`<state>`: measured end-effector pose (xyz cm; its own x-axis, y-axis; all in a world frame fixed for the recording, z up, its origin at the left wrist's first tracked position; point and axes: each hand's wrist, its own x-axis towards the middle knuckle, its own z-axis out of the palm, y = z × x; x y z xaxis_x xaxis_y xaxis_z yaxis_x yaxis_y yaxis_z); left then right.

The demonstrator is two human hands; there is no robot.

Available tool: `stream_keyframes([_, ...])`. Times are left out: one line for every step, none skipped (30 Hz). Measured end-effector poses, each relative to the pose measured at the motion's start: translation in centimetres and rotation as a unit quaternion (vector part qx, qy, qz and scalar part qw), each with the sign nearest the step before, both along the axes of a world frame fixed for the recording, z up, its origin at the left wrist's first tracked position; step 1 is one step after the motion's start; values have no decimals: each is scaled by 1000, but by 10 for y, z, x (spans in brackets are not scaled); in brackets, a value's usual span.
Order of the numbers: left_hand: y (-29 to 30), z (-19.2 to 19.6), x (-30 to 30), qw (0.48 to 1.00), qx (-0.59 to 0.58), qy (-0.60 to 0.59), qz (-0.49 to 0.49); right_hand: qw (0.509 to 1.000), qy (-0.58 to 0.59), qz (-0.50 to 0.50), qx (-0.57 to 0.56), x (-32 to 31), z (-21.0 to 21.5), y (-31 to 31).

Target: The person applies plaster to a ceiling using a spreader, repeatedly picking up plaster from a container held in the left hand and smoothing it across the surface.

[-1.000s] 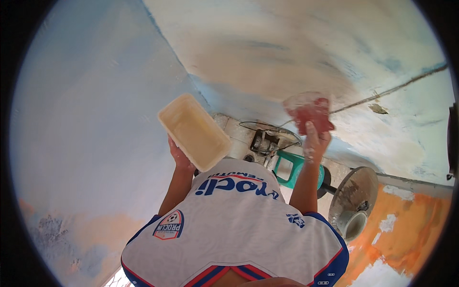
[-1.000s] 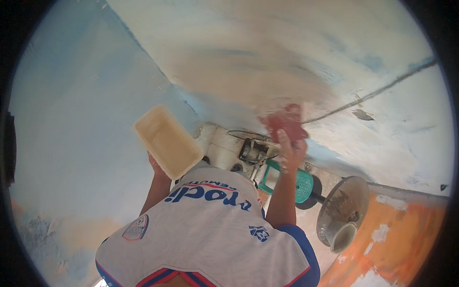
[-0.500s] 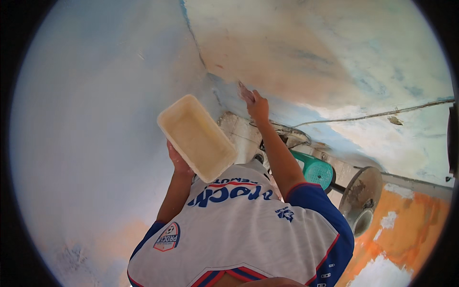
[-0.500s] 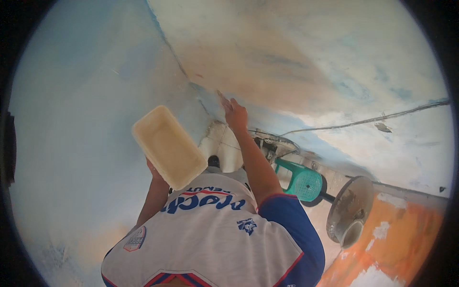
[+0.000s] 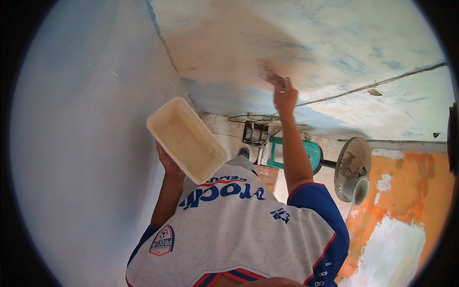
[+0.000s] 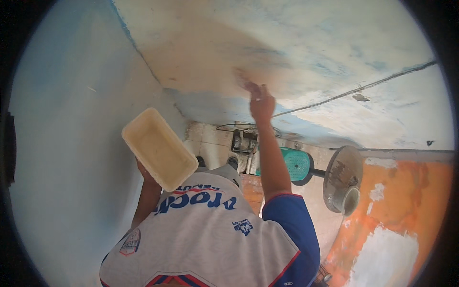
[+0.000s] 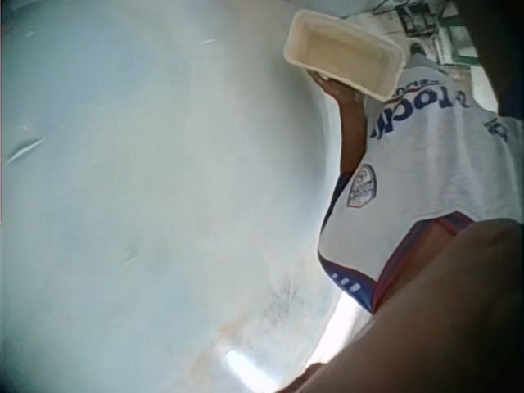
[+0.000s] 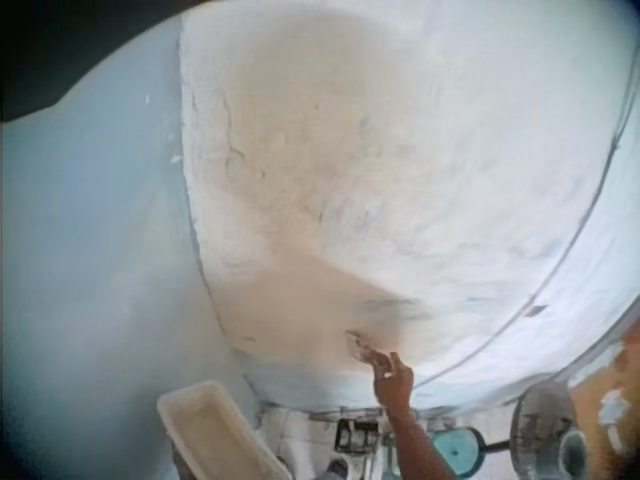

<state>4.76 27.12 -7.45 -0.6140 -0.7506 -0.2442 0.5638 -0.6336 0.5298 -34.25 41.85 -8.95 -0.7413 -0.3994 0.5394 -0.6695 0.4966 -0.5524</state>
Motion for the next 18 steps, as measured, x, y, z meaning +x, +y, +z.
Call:
stream_keyframes([-1, -1, -1, 1000, -3, 2, 0, 999, -34, -8, -1, 4, 33, 11])
stream_keyframes([-3, -1, -3, 1000, -7, 4, -8, 999, -25, -44, 12, -5, 48, 31])
stream_keyframes([-4, -1, -5, 1000, -8, 5, -13, 998, -18, -64, -14, -16, 59, 49])
stream_keyframes([-6, -3, -7, 1000, -10, 5, -19, 994, -43, -98, -12, -27, 74, 69])
stream_keyframes([-7, -3, -9, 1000, -12, 4, -28, 992, -39, -105, -58, -42, 79, 95])
stream_keyframes([-8, -4, -10, 999, -13, 3, -30, 986, -58, -113, -109, -48, 96, 110])
stream_keyframes([-8, -4, -12, 999, -13, 6, -35, 977, -72, -78, -185, -64, 101, 136])
stream_keyframes([-7, -4, -12, 999, -13, 8, -34, 978, -32, -65, -194, -59, 120, 143])
stream_keyframes([-7, -1, -14, 999, -14, 22, -36, 977, 0, -176, -118, -54, 133, 154])
stream_keyframes([-6, 2, -15, 999, -14, 35, -39, 976, -11, -155, -151, -47, 138, 164])
stream_keyframes([-6, 8, -17, 998, -16, 50, -43, 965, -70, -174, -181, -40, 132, 174])
stream_keyframes([-7, 14, -19, 997, -19, 65, -47, 950, -130, -192, -210, -35, 122, 180])
stream_keyframes([-7, 19, -20, 995, -21, 80, -50, 963, -95, -174, -185, -30, 105, 177])
stream_keyframes([-6, 21, -20, 994, -24, 93, -52, 973, -61, -155, -160, -17, 91, 161])
stream_keyframes([-5, 17, -18, 995, -20, 87, -40, 973, -138, -135, -124, 12, 98, 126])
stream_keyframes([-8, 11, -22, 995, -9, 82, -51, 983, -136, -107, -52, 5, 50, 129])
stream_keyframes([-10, 5, -21, 996, -5, 75, -51, 987, -141, -67, -49, 15, 27, 102])
stream_keyframes([-11, -1, -19, 998, -2, 45, -43, 981, -167, 30, -89, 32, 33, 67])
